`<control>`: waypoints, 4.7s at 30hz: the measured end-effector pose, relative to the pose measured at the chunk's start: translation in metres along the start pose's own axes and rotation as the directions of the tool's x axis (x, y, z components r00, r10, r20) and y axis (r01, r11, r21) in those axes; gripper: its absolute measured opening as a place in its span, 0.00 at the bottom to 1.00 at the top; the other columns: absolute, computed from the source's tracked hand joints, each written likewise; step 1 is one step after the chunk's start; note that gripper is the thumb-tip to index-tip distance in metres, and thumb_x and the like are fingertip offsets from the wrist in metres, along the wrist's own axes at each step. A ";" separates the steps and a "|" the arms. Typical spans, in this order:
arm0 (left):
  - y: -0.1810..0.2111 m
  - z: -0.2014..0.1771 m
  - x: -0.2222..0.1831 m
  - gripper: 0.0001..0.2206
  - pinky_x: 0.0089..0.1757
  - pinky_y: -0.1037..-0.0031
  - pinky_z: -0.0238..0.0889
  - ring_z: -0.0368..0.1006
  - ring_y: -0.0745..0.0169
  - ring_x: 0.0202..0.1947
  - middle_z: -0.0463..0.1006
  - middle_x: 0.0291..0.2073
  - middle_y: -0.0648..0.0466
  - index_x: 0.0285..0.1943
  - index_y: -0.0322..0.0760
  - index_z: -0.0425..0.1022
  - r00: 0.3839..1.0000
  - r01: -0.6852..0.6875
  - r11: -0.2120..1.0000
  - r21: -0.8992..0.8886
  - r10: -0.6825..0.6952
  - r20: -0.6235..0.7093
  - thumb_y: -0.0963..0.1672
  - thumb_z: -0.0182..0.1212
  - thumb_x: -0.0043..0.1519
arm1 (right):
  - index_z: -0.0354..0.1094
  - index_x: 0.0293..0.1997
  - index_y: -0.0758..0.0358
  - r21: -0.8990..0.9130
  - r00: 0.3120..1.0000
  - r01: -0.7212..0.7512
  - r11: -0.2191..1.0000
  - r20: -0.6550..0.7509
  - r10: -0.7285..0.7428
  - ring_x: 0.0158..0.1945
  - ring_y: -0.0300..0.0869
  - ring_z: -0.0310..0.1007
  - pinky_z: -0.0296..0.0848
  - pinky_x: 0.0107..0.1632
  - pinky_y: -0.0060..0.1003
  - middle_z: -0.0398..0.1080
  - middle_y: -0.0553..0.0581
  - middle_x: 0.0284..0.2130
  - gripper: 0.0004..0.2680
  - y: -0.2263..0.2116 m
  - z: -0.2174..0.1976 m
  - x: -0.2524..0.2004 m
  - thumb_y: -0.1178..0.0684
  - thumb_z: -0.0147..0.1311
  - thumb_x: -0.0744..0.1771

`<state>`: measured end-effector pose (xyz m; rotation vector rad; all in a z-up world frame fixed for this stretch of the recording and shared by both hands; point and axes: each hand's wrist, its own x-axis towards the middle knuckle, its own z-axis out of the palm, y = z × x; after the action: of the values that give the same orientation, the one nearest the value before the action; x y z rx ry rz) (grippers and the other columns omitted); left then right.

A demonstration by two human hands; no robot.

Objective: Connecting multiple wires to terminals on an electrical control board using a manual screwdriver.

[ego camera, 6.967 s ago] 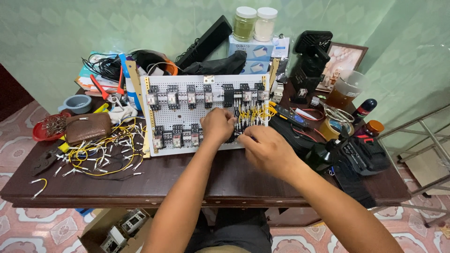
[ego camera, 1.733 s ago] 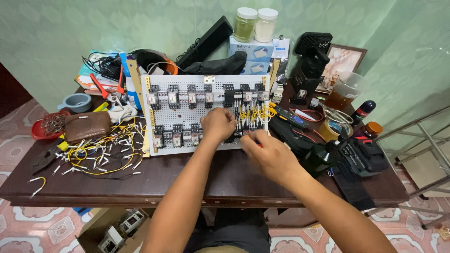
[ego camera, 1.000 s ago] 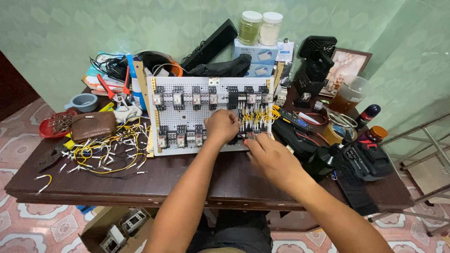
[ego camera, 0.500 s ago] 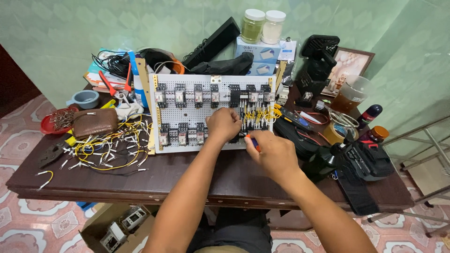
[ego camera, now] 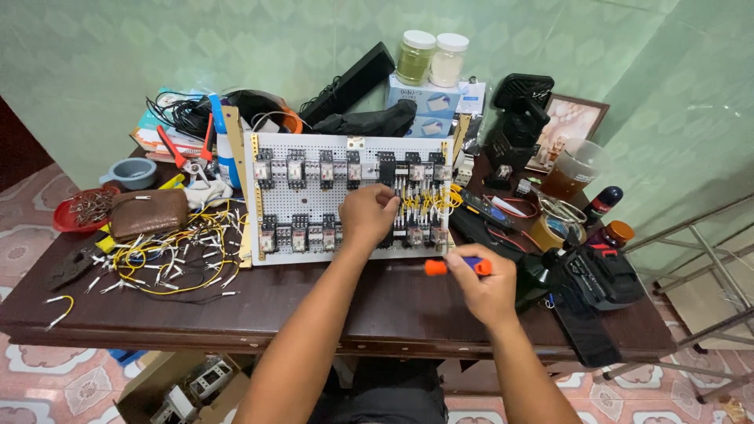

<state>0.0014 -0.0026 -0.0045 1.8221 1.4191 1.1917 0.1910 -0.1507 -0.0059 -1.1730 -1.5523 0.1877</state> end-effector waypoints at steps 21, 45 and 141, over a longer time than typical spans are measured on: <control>0.023 0.005 -0.003 0.09 0.46 0.59 0.61 0.80 0.43 0.38 0.84 0.30 0.47 0.42 0.39 0.85 0.997 0.074 0.973 0.217 -0.076 0.002 0.45 0.60 0.64 | 0.73 0.36 0.73 0.681 0.831 -0.423 0.597 0.029 0.555 0.11 0.32 0.47 0.47 0.17 0.23 0.48 0.51 0.09 0.08 0.105 0.009 -0.069 0.56 0.53 0.68; -0.054 -0.144 -0.102 0.04 0.38 0.67 0.68 0.78 0.61 0.28 0.84 0.30 0.57 0.38 0.41 0.82 0.759 -0.523 0.838 0.158 0.542 -0.360 0.43 0.63 0.61 | 0.72 0.41 0.67 0.521 0.852 -0.487 0.701 0.108 0.512 0.23 0.30 0.55 0.53 0.27 0.21 0.63 0.51 0.24 0.09 0.142 0.001 -0.083 0.50 0.52 0.72; -0.048 -0.068 -0.131 0.07 0.41 0.77 0.69 0.75 0.70 0.38 0.84 0.38 0.53 0.44 0.33 0.83 0.894 0.323 0.649 -0.689 0.029 0.447 0.39 0.70 0.59 | 0.69 0.36 0.60 0.172 0.924 0.223 0.960 0.276 -0.264 0.34 0.42 0.73 0.72 0.40 0.35 0.73 0.54 0.32 0.02 -0.064 0.057 -0.026 0.56 0.55 0.67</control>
<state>-0.0886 -0.1192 -0.0541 1.2134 0.6363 0.9911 0.1051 -0.1757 -0.0012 -0.8599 -1.9034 0.3111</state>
